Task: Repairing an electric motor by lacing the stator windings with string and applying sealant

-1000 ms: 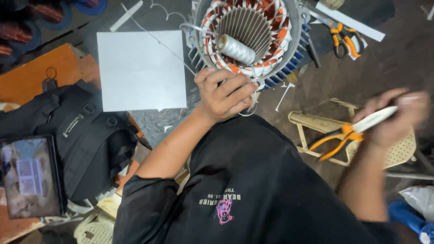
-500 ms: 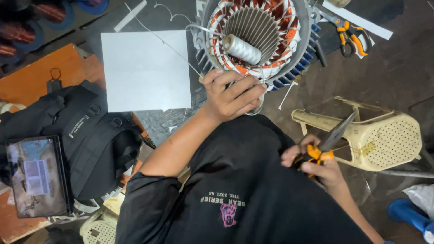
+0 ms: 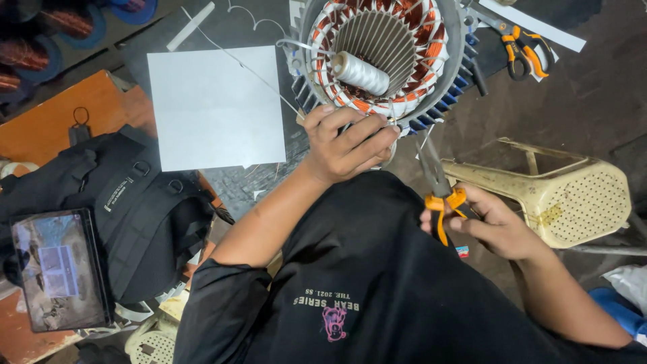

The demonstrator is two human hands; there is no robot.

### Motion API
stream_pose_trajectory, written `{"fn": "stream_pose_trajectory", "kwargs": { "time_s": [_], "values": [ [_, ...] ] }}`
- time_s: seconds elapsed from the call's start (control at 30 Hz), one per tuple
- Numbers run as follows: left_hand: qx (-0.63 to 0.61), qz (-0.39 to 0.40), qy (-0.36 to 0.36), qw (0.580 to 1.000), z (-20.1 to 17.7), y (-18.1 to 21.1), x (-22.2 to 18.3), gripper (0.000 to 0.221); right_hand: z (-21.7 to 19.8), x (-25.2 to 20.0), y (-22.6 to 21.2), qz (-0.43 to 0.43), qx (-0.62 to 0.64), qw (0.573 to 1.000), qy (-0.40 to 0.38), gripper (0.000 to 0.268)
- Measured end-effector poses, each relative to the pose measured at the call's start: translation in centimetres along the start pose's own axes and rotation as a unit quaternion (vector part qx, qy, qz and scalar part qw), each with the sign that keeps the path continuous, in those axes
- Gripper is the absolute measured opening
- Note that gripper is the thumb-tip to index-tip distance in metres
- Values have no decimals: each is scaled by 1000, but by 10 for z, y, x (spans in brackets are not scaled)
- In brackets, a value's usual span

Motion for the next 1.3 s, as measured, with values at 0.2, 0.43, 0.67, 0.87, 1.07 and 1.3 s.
{"fn": "stream_pose_trajectory", "kwargs": {
  "time_s": [0.2,0.43,0.67,0.87,1.07,1.3],
  "values": [
    [-9,-2,2,1000,-1,0,2,12,3,-8,44,18,131,991,-10,20],
    [-10,4,-4,1000,-1,0,-1,14,17,-4,53,-2,154,988,11,19],
    [-19,1,-14,1000,-1,0,0,15,24,-7,47,-6,201,978,57,15],
    [-10,-1,-15,1000,0,-2,-4,14,28,-14,53,5,206,976,67,14],
    [-11,3,-22,1000,2,-2,-3,13,33,-8,43,10,197,977,87,13],
    [-17,-1,-24,1000,1,-2,-4,14,41,-10,48,-4,221,968,115,14]
  ]
}}
Point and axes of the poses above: each hand's wrist, its own x-axis towards the middle knuckle, its own z-axis out of the palm, y = z × x, the point moved 8 cm from there along x, towards the middle knuckle, and after that the axes turned 15 degrees about -x, right-handed, at the moved point
